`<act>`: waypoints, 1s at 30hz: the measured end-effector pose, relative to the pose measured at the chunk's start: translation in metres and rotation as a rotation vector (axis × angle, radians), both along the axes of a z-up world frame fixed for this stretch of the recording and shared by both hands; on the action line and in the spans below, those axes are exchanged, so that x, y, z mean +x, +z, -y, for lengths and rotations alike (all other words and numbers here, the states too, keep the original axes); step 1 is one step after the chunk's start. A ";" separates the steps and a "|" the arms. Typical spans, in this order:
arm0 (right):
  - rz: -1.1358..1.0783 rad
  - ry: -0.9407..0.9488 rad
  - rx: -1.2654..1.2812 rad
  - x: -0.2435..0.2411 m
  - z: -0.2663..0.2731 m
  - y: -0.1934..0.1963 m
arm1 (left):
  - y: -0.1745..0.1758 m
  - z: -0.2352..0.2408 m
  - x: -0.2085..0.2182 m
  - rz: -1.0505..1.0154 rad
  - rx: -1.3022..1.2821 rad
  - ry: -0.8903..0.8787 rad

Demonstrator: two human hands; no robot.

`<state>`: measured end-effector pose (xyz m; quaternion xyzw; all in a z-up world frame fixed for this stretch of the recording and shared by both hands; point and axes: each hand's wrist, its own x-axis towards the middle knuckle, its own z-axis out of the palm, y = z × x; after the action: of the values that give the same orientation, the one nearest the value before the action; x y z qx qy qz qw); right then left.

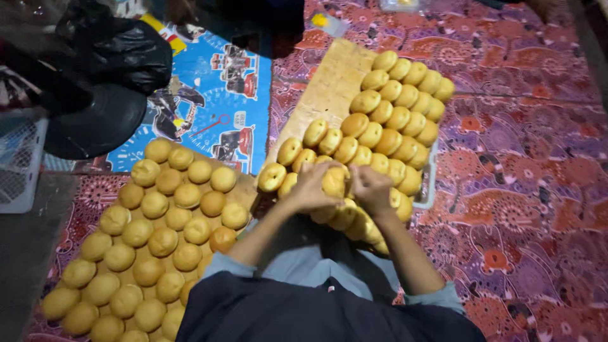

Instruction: The person sits on a patterned floor mat and repeatedly picks up round buns, splits them open with a small knife, and fills them with a yellow substance from a small container. The filled buns are placed back onto a wooden board. Another person is visible in the background performing a similar task.

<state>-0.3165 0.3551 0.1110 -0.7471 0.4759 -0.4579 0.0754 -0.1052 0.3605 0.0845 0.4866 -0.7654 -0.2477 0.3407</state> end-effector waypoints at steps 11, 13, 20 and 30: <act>0.415 -0.352 0.150 -0.077 0.030 0.008 | -0.131 0.224 0.091 -0.036 0.318 -0.028; 0.398 -0.342 0.204 -0.081 0.035 -0.002 | -0.141 0.225 0.094 -0.006 0.379 -0.091; 0.235 0.114 0.301 -0.008 0.138 -0.040 | -0.120 0.217 0.108 0.011 0.459 -0.135; -0.473 0.582 0.540 0.080 0.244 -0.069 | -0.189 0.085 0.217 -0.667 0.408 0.479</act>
<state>-0.2362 0.1116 0.0420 -0.8873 0.3526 -0.0941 0.2820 0.1118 0.2753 -0.1048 0.6008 -0.4154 -0.4508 0.5132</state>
